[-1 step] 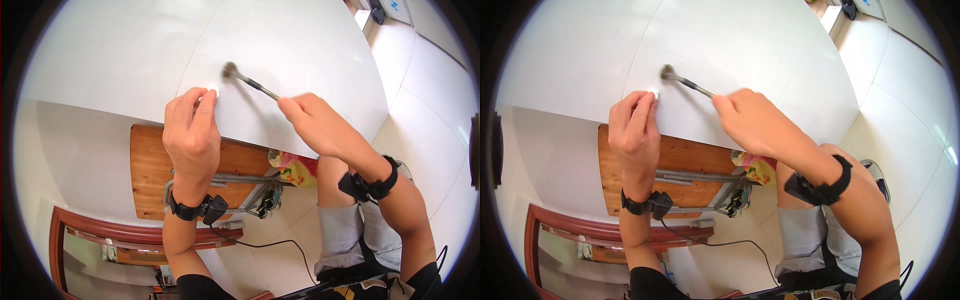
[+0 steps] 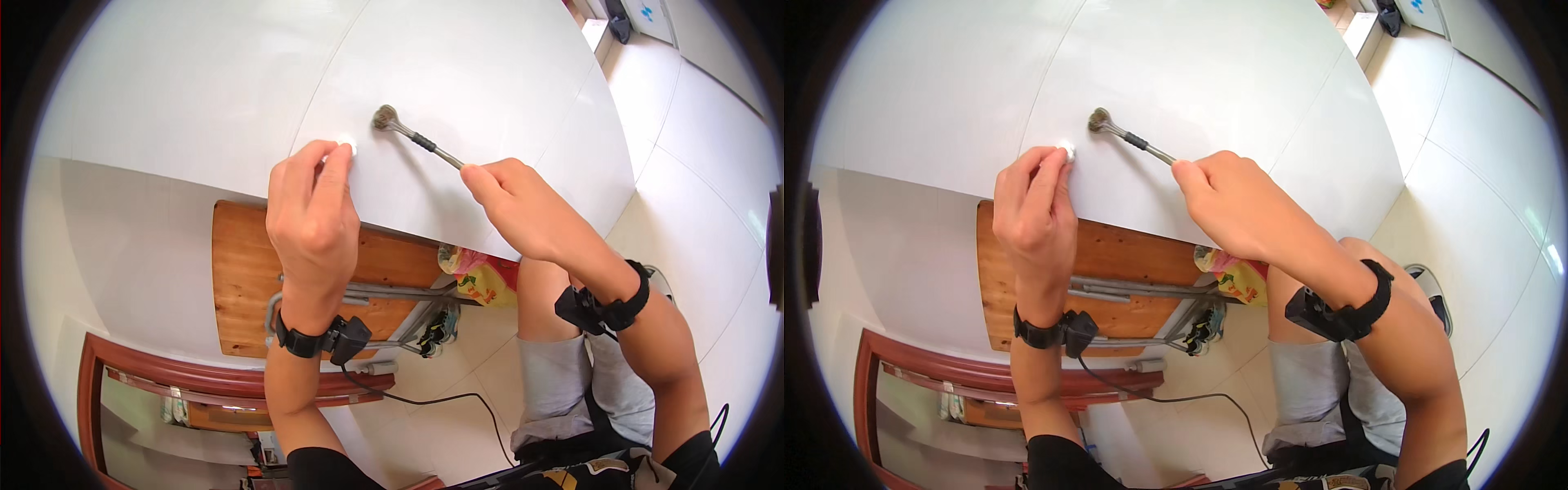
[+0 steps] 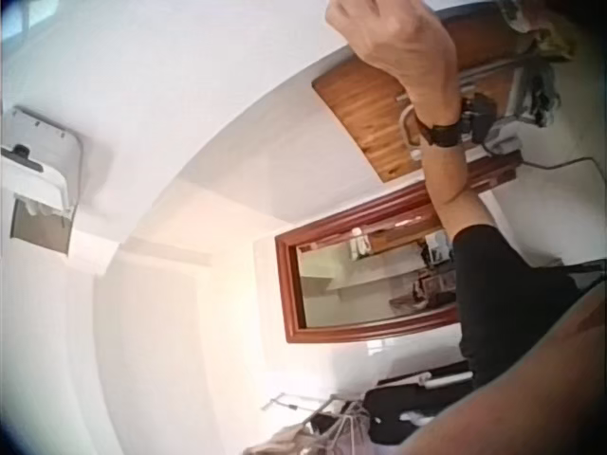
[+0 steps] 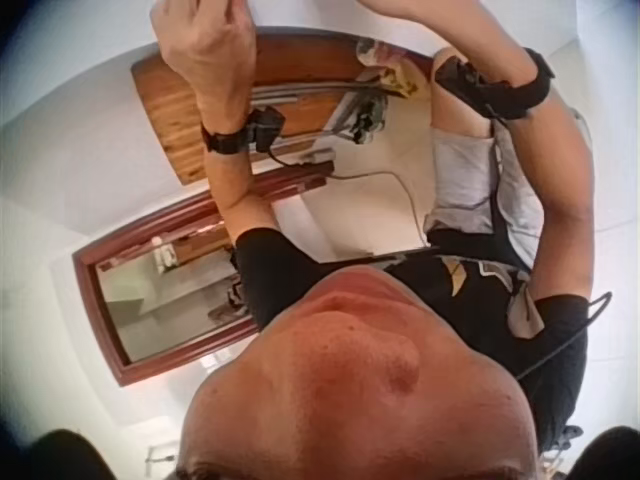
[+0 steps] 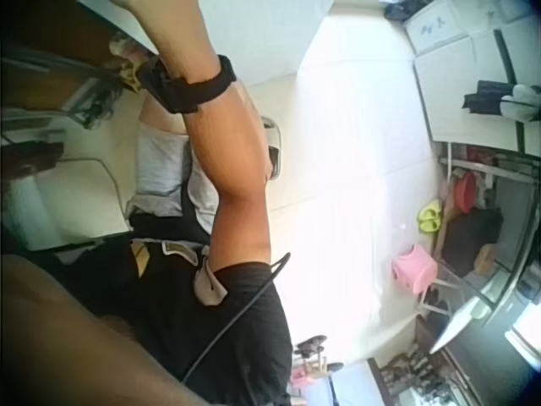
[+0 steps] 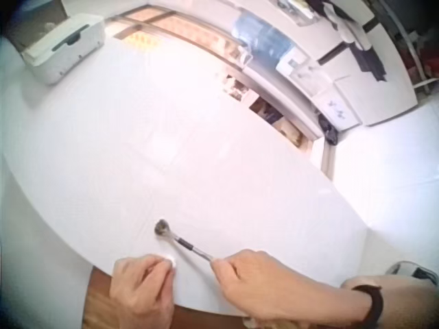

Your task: Repairing or adjusting a screw on a white cabinet door using an allen key and a small piece of cotton.

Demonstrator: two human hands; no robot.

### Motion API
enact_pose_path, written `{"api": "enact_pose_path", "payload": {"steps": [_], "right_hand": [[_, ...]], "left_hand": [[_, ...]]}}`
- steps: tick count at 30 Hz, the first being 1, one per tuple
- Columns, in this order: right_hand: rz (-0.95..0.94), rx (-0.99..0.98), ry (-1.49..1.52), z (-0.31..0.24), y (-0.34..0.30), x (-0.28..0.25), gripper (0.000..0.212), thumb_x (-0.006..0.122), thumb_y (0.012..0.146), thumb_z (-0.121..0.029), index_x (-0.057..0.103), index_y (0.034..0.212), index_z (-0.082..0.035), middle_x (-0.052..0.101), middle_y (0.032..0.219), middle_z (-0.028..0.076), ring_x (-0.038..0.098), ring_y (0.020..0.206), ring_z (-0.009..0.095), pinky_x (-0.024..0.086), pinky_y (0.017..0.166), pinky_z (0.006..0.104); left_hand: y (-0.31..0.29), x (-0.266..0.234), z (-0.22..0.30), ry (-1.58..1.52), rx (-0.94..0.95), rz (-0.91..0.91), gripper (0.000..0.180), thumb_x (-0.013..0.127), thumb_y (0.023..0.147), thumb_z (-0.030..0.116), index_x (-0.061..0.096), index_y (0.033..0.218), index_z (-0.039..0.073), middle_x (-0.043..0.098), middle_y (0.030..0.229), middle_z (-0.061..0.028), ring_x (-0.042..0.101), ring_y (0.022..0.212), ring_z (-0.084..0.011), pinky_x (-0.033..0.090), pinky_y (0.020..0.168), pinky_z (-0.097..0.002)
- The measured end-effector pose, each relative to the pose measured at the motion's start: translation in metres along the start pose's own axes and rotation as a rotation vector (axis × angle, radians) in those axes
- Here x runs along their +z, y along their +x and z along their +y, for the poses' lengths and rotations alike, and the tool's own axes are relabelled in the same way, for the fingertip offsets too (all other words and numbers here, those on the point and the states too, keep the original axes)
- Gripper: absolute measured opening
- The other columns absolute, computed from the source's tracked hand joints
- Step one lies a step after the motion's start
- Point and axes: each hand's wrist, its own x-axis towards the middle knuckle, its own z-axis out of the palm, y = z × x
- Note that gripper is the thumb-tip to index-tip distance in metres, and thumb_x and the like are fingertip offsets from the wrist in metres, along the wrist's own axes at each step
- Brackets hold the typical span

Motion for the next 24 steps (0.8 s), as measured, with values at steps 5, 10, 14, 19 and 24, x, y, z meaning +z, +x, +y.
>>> {"api": "enact_pose_path", "payload": {"steps": [5, 10, 14, 19, 24], "right_hand": [[0.060, -0.072, -0.041, -0.030, 0.008, -0.001, 0.049, 0.039, 0.098, -0.028, 0.054, 0.073, 0.012, 0.056, 0.068, 0.033, 0.054, 0.061, 0.048, 0.047, 0.065, 0.0502], [0.120, -0.101, -0.036, -0.034, 0.022, -0.006, 0.051, 0.038, 0.099, -0.029, 0.054, 0.073, 0.013, 0.055, 0.067, 0.033, 0.054, 0.059, 0.044, 0.047, 0.065, 0.0488], [0.047, 0.050, 0.016, -0.004, 0.007, -0.002, 0.050, 0.038, 0.099, -0.029, 0.048, 0.070, 0.010, 0.048, 0.058, 0.023, 0.044, 0.053, 0.030, 0.043, 0.059, 0.0459], [-0.015, 0.008, 0.059, -0.039, 0.016, -0.011, 0.050, 0.039, 0.098, -0.032, 0.047, 0.065, 0.004, 0.042, 0.056, 0.012, 0.035, 0.050, 0.022, 0.038, 0.053, 0.0416], [-0.239, 0.135, 0.422, -0.033, -0.005, -0.025, 0.035, 0.042, 0.100, -0.028, 0.056, 0.082, -0.002, 0.043, 0.058, 0.000, 0.032, 0.049, 0.011, 0.029, 0.046, 0.0317]], "left_hand": [[0.016, 0.007, -0.009, -0.021, -0.042, 0.207, 0.022, 0.073, 0.078, -0.013, 0.072, 0.097, -0.002, 0.068, 0.097, -0.0108, 0.064, 0.082, -0.0269, 0.055, 0.066, -0.0346], [0.054, 0.004, -0.017, -0.058, -0.097, 0.251, 0.018, 0.073, 0.079, -0.011, 0.073, 0.095, -0.002, 0.069, 0.097, -0.0102, 0.066, 0.083, -0.0265, 0.056, 0.067, -0.0331], [0.054, 0.015, -0.015, -0.087, -0.113, 0.207, 0.017, 0.073, 0.081, -0.009, 0.074, 0.095, -0.002, 0.069, 0.097, -0.0095, 0.067, 0.083, -0.0257, 0.056, 0.066, -0.0321], [0.059, 0.013, -0.013, -0.112, -0.182, 0.212, 0.016, 0.073, 0.082, -0.009, 0.073, 0.095, -0.002, 0.069, 0.097, -0.0101, 0.067, 0.083, -0.0262, 0.056, 0.065, -0.0319], [0.055, 0.007, -0.010, -0.075, -0.181, 0.234, 0.015, 0.072, 0.082, -0.009, 0.072, 0.095, -0.002, 0.069, 0.098, -0.0107, 0.067, 0.083, -0.0270, 0.056, 0.066, -0.0327]]}}
